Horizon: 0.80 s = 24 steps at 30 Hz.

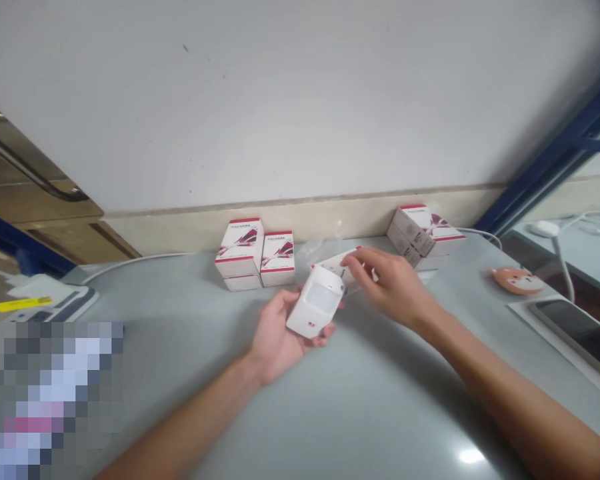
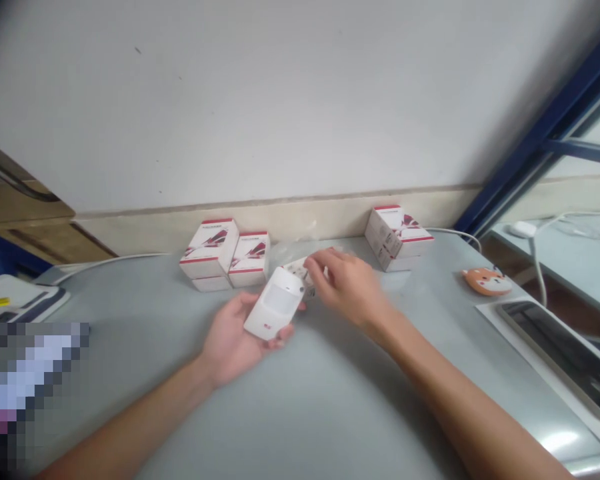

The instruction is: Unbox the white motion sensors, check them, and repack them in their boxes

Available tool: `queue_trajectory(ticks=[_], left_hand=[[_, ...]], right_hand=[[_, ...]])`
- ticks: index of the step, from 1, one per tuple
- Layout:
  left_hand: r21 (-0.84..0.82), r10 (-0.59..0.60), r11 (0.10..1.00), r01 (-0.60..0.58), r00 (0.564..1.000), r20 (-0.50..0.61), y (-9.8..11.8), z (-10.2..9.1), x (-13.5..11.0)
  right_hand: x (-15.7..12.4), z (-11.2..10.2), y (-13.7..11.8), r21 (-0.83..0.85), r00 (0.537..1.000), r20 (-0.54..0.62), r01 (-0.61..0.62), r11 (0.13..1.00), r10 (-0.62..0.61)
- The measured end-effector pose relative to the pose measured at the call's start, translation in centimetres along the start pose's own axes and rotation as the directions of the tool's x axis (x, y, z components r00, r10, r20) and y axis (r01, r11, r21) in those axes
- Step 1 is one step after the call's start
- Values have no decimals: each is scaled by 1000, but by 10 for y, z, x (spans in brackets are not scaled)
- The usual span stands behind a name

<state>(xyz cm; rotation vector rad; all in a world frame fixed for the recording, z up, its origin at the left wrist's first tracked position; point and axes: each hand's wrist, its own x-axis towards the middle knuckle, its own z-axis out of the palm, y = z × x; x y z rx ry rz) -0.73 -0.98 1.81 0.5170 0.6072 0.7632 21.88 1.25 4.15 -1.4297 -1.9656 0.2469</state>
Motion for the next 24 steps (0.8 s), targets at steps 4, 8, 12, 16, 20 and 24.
queue_trajectory(ticks=[4,8,12,16,20,24], left_hand=[[-7,26,1000,-26,1000,13,-2,-4,2],[0,32,999,-32,999,17,-2,-4,3],[13,11,1000,-11,1000,-2,0,-1,2],[-23,-4,1000,5,1000,22,1,0,1],[-33,-17,999,19,999,41,0,-1,1],[-40,-67,997,70,996,53,-3,-1,1]], right_hand=[[-9,5,-19,289,978,180,-158,944,108],[-8,10,-23,563,932,281,-353,747,229],[-4,8,-22,577,867,389,-493,652,311],[-4,9,-20,574,873,328,-488,657,362],[-2,9,-18,612,887,214,-449,651,410],[4,1,-3,671,873,91,-408,619,478]])
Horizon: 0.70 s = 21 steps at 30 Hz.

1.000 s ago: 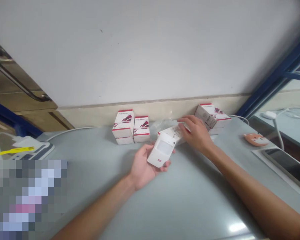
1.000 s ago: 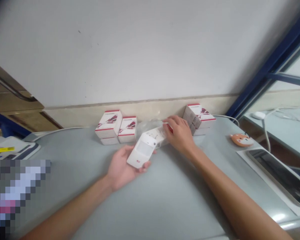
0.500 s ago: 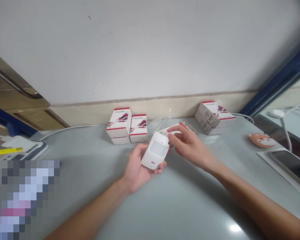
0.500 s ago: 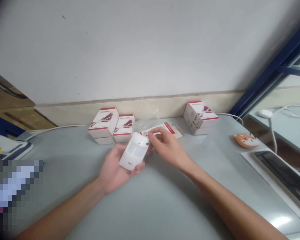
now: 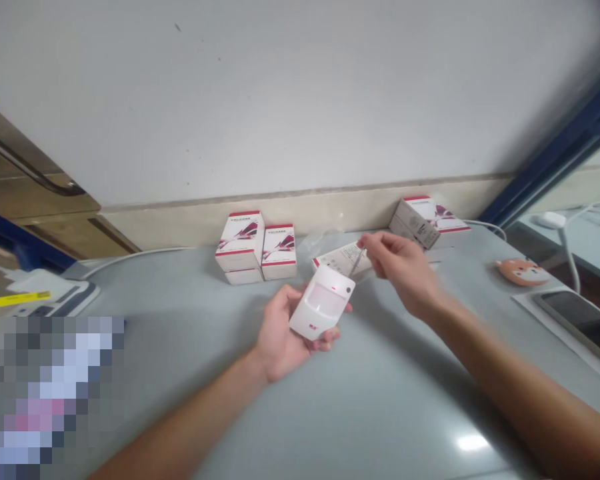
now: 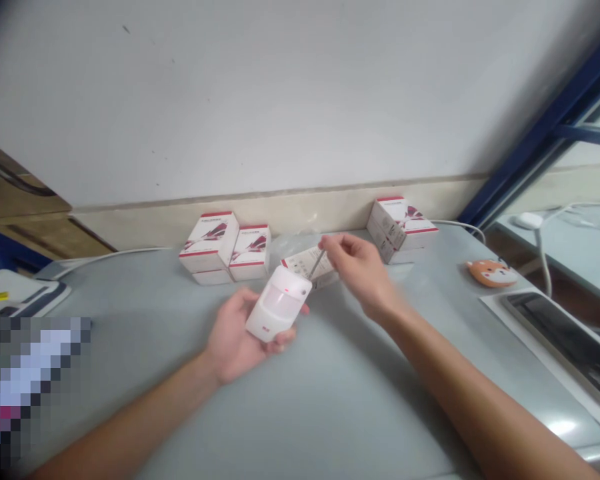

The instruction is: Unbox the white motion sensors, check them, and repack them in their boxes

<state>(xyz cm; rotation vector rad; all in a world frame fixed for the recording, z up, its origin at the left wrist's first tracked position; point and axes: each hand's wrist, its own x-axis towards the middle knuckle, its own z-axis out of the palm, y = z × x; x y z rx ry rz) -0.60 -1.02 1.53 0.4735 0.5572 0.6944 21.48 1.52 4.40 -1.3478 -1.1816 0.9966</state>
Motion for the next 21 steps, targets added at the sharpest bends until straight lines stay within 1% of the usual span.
queue_trajectory(ticks=[4,7,9,12,14,17,19,21], left_hand=[[28,-41,999,40,998,41,1,-3,0],[71,-112,992,107,991,69,4,-8,0],[100,-164,983,154,981,99,7,-10,0],[132,-211,972,193,968,138,11,-13,1],[148,-218,969,197,966,139,13,-15,2],[152,-211,970,190,969,130,13,-16,3],[151,-179,975,161,977,117,9,-15,1],[147,-122,983,107,988,95,4,-11,-3]], right_hand=[[18,-22,1,104,995,-69,74,992,-67],[32,-43,-2,205,984,-110,163,965,-143],[39,-58,-4,285,968,-161,233,930,-193],[45,-75,-5,335,938,-236,323,885,-253],[47,-79,-3,343,933,-247,338,876,-263],[48,-78,2,350,934,-253,331,876,-252],[48,-74,5,345,937,-251,323,882,-245],[48,-70,7,346,947,-231,294,891,-222]])
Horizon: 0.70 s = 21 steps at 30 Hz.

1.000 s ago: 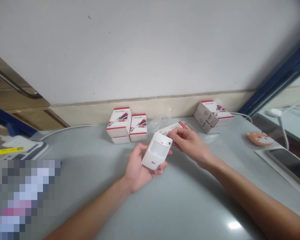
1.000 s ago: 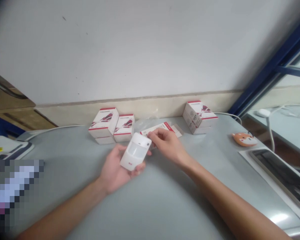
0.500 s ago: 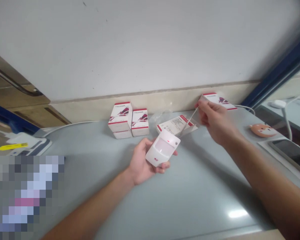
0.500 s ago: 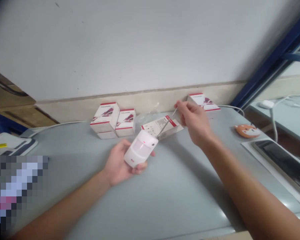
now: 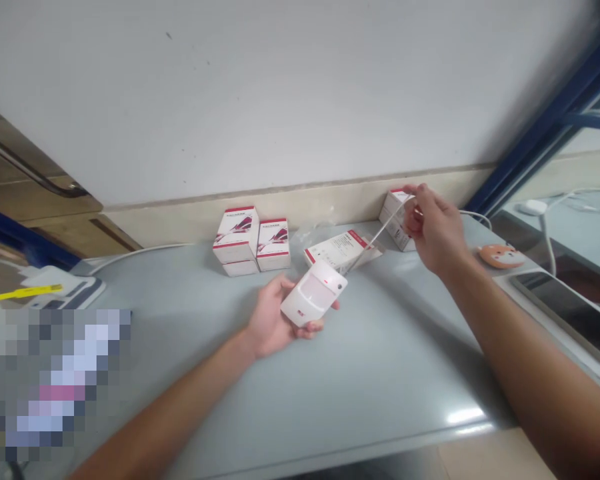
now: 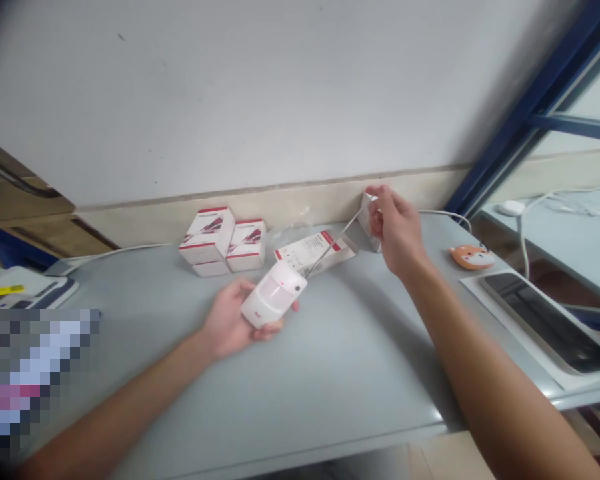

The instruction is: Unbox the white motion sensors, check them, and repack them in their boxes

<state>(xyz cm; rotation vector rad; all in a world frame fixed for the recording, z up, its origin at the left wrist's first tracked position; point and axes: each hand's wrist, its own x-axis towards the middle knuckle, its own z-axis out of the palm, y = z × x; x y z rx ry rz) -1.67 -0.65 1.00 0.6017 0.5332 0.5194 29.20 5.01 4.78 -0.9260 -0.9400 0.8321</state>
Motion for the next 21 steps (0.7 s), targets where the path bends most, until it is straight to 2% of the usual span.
queue_trajectory(ticks=[3,7,11,18,21], left_hand=[[-13,60,998,-60,998,-35,-7,6,-6],[-48,92,994,-96,993,-76,-9,7,-13],[-25,82,996,-84,994,-73,-7,7,-14],[-25,81,996,-84,990,-113,-5,12,-14],[-19,78,997,-81,991,-112,-5,12,-14]], right_hand=[[-4,4,3,-29,998,25,-53,998,54],[-10,6,7,-150,994,55,-82,985,91],[-9,3,12,-218,996,28,-72,973,80],[-8,3,17,-264,999,-11,-36,964,35],[-9,4,19,-208,998,-26,-58,976,54]])
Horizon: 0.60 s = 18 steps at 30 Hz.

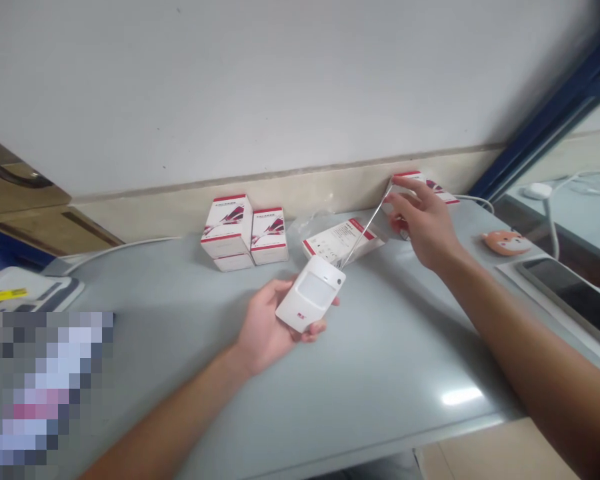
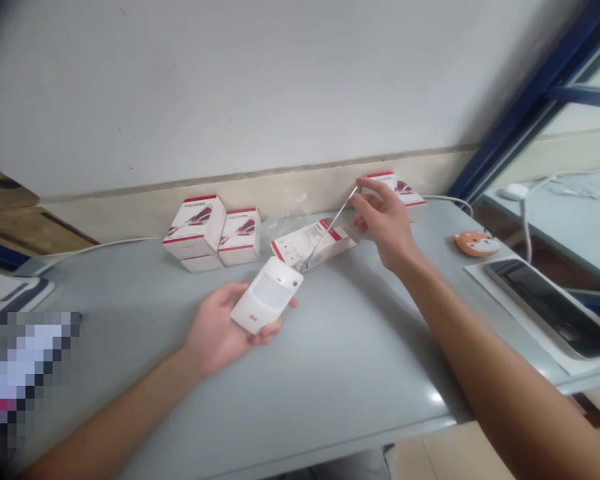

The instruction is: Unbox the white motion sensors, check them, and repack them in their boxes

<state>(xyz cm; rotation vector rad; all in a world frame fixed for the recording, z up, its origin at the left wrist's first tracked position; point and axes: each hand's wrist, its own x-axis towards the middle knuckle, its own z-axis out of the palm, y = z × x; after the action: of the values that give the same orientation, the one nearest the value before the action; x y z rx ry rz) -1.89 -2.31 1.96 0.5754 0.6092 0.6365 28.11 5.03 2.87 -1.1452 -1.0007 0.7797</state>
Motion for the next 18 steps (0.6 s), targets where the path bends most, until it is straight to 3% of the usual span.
queue_trajectory(ticks=[9,18], left_hand=[[78,-47,996,45,999,24,0,1,0],[148,-84,986,75,995,54,8,-7,-8]], right_hand=[[4,-6,-9,280,983,-90,-126,952,157],[2,-8,-28,312,985,-169,25,950,30]])
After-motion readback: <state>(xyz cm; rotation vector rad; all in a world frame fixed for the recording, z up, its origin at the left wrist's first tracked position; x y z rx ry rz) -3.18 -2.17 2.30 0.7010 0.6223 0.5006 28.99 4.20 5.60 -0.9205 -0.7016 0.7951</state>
